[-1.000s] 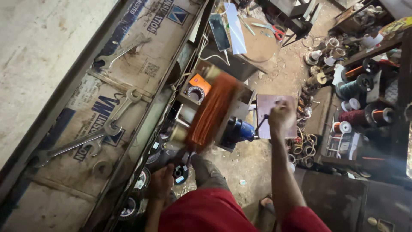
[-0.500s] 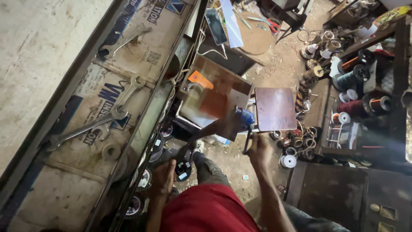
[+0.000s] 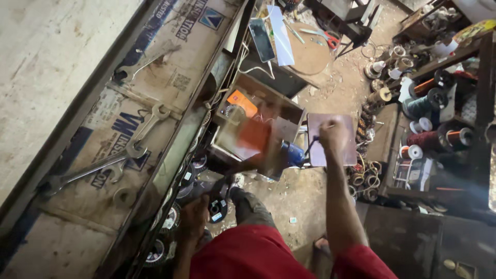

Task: The person operates a motorized winding machine to wrap copper wire onto a wooden frame. They guide the wire with their hands, adjust the frame, and use a wrench to tighten components. The person removes the completed coil and places it on a nearby surface.

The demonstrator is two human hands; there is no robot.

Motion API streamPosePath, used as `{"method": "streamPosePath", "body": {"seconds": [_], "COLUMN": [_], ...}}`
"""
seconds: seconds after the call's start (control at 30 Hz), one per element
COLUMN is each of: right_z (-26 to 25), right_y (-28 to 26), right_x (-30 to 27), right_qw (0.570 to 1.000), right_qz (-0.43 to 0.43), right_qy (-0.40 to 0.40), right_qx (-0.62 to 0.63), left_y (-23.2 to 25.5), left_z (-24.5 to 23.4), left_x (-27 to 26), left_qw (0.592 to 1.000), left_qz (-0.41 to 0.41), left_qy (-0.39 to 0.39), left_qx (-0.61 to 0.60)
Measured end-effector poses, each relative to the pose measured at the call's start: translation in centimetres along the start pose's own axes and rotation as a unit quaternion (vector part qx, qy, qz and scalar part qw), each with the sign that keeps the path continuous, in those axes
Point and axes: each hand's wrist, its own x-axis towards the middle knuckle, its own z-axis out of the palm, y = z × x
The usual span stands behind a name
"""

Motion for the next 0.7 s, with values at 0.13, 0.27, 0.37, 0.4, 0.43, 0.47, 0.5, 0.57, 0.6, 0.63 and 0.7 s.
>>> {"method": "streamPosePath", "body": {"seconds": [0.13, 0.27, 0.37, 0.4, 0.43, 0.47, 0.5, 0.57, 0.6, 0.63, 0.7], "right_z": [6.4, 9.5, 8.0, 6.4, 4.4, 2.2, -0.3, -4.7, -6.8, -8.5, -9.5], "right_y": [2.5, 4.3, 4.0, 3.7, 3.4, 2.8, 2.1, 0.3, -0.7, -1.6, -3.8], "right_x": [-0.1, -7.6, -12.6, -14.0, -15.2, -16.1, -16.7, -17.5, -17.6, -17.2, -15.2], "right_qw": [0.973, 0.960, 0.943, 0.938, 0.939, 0.940, 0.944, 0.966, 0.975, 0.986, 0.999], "right_qz": [0.020, -0.110, -0.076, -0.066, -0.051, -0.036, -0.024, -0.009, -0.005, 0.030, 0.005], "right_qy": [-0.228, -0.254, -0.279, -0.287, -0.285, -0.282, -0.270, -0.216, -0.186, -0.148, -0.033], "right_qx": [-0.035, -0.042, -0.162, -0.183, -0.187, -0.191, -0.188, -0.143, -0.118, -0.076, -0.037], "left_y": [0.7, -0.2, -0.1, 0.1, 0.2, 0.4, 0.6, 0.7, 0.5, 0.3, -0.5], "left_z": [-0.4, -0.5, -0.8, -1.0, -1.1, -1.2, -1.3, -1.6, -1.6, -1.6, -1.4], "left_x": [0.2, -0.4, -0.5, -0.7, -0.9, -1.1, -1.2, -1.0, -0.8, -0.7, -0.2], "left_qw": [1.000, 0.999, 1.000, 1.000, 0.999, 0.999, 0.998, 0.998, 0.997, 0.997, 0.997], "left_qz": [0.015, -0.003, 0.002, 0.004, 0.011, 0.018, 0.025, 0.045, 0.054, 0.053, 0.049], "left_qy": [-0.016, -0.034, -0.028, -0.025, -0.031, -0.037, -0.043, -0.043, -0.042, -0.046, -0.050], "left_qx": [0.004, 0.007, 0.009, 0.016, 0.003, -0.010, -0.024, 0.017, 0.037, 0.040, 0.045]}}
